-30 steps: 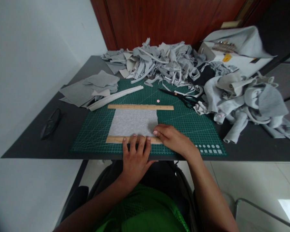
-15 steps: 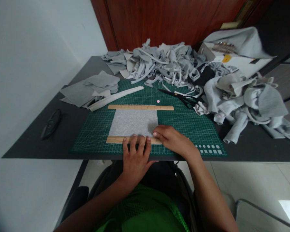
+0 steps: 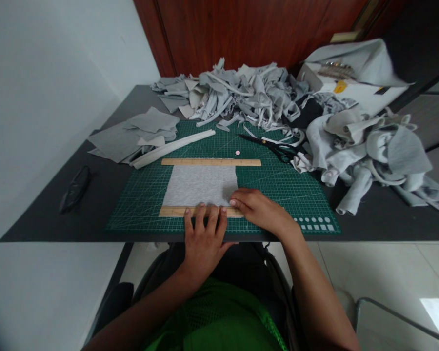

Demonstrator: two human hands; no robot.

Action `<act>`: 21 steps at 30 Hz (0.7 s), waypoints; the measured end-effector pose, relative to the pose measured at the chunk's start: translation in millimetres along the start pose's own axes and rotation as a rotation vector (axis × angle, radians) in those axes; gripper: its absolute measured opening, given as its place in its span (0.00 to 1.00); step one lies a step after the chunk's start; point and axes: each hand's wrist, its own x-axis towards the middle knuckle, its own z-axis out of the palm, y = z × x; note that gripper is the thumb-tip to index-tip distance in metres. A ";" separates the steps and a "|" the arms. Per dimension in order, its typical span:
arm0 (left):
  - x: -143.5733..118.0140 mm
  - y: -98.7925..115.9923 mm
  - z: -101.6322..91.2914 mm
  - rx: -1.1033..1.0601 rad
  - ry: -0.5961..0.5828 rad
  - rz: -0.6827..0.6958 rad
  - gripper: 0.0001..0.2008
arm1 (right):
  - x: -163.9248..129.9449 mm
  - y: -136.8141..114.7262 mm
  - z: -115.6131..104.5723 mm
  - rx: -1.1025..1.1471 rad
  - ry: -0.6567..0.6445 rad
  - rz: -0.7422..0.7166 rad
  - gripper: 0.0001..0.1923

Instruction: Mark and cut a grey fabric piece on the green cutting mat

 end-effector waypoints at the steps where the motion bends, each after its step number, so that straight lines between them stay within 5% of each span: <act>1: 0.0 0.0 0.0 -0.002 0.000 -0.001 0.44 | 0.0 0.0 0.0 0.000 0.002 0.000 0.16; 21: -3.0 1.5 -1.2 0.024 -0.011 0.016 0.44 | -2.4 5.0 3.1 0.019 -0.001 0.042 0.16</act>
